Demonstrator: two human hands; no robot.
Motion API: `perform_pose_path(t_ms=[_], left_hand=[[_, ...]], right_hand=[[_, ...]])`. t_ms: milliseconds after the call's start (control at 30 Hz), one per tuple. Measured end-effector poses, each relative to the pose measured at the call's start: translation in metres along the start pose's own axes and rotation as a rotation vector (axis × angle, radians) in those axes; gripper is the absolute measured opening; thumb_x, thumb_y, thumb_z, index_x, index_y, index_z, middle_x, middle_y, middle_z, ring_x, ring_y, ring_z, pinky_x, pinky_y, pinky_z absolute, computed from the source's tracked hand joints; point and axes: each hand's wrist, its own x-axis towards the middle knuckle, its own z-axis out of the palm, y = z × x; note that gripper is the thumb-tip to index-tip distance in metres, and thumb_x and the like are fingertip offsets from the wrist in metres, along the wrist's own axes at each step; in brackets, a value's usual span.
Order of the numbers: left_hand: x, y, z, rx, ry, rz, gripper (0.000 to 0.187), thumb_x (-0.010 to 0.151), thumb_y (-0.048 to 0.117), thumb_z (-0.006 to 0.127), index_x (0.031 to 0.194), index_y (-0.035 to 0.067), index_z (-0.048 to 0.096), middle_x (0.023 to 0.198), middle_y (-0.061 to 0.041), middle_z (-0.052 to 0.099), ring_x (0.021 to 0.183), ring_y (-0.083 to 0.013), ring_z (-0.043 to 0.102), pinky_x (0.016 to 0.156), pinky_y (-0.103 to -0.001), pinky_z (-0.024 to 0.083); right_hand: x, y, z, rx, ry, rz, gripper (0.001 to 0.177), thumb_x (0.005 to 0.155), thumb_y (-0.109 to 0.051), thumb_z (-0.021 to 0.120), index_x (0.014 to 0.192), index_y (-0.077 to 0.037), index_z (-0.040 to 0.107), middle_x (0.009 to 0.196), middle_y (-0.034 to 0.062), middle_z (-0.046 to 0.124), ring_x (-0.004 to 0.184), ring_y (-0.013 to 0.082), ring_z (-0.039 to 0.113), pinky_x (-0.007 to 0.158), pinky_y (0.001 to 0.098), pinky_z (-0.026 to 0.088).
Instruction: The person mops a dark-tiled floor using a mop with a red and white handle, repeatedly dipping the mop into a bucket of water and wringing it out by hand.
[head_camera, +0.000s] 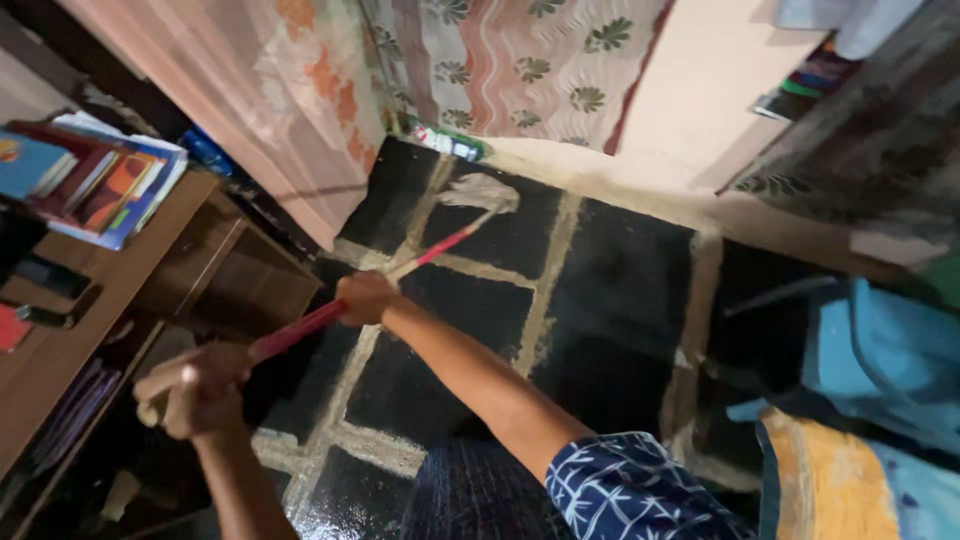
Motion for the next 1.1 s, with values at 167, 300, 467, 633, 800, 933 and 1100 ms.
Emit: perform_pose_path(t_ms=[167,300,467,633,800,933,1100], left_hand=[[0.017,-0.059,0.038,-0.356,-0.05,-0.208,0.034,0.099,0.018,0.058,0.071,0.003,0.046,0.059,-0.008,0.045,0.044,-0.0209,0.042,0.045,-0.039,0.042],[0.035,-0.099,0.104,-0.616,-0.284,-0.356,0.041,0.1,0.027,0.059,0.067,0.003,0.049,0.062,-0.011,0.048,0.059,-0.0254,0.048,0.06,-0.042,0.044],[0.017,-0.12,0.188,-0.87,-0.383,-0.525,0.057,0.101,0.045,0.056,0.063,0.005,0.042,0.066,-0.014,0.051,0.063,-0.0315,0.054,0.074,-0.048,0.052],[-0.018,-0.121,0.231,-0.993,-0.446,-0.626,0.058,0.104,0.043,0.052,0.061,0.007,0.038,0.058,-0.005,0.038,0.056,-0.0227,0.041,0.065,-0.039,0.039],[-0.017,-0.077,0.227,-0.896,-0.569,-0.584,0.057,0.102,0.035,0.06,0.059,0.007,0.035,0.056,-0.005,0.035,0.054,-0.0217,0.036,0.06,-0.038,0.034],[-0.001,-0.043,0.178,-0.865,-0.553,-0.533,0.049,0.1,0.027,0.061,0.063,0.005,0.037,0.058,-0.005,0.036,0.054,-0.0194,0.037,0.058,-0.038,0.035],[-0.017,0.017,0.075,-0.43,-0.198,-0.559,0.026,0.088,0.018,0.063,0.089,-0.005,0.05,0.094,-0.021,0.066,0.073,-0.0303,0.062,0.066,-0.043,0.053]], right_hand=[[-0.062,0.045,-0.036,0.017,0.309,0.285,0.024,0.075,-0.032,0.068,0.078,-0.011,0.08,0.085,0.0182,0.075,0.086,0.0393,0.072,0.077,0.0505,0.058],[-0.125,0.088,-0.055,-0.064,0.457,0.593,0.03,0.078,-0.035,0.068,0.075,-0.006,0.077,0.079,0.0225,0.072,0.083,0.0403,0.073,0.085,0.0485,0.058],[-0.213,0.135,-0.039,-0.1,0.777,0.766,0.033,0.087,-0.034,0.069,0.076,-0.003,0.072,0.082,0.0235,0.071,0.08,0.0422,0.071,0.08,0.0499,0.058],[-0.305,0.154,-0.013,0.043,0.949,0.682,0.033,0.073,-0.016,0.078,0.098,0.0,0.063,0.101,0.0237,0.067,0.1,0.0446,0.062,0.088,0.0497,0.051],[-0.301,0.169,0.031,-0.19,1.345,0.564,0.046,0.075,-0.004,0.07,0.118,0.002,0.055,0.117,0.0294,0.057,0.111,0.0519,0.053,0.096,0.0531,0.043],[-0.25,0.165,0.054,-0.082,1.264,0.577,0.019,0.091,-0.003,0.072,0.1,-0.013,0.058,0.089,0.0145,0.062,0.093,0.0373,0.059,0.113,0.0529,0.044],[-0.142,0.109,0.08,0.879,1.248,0.334,0.005,0.091,-0.017,0.061,0.09,-0.013,0.057,0.085,0.0092,0.063,0.083,0.0291,0.063,0.08,0.0427,0.054]])
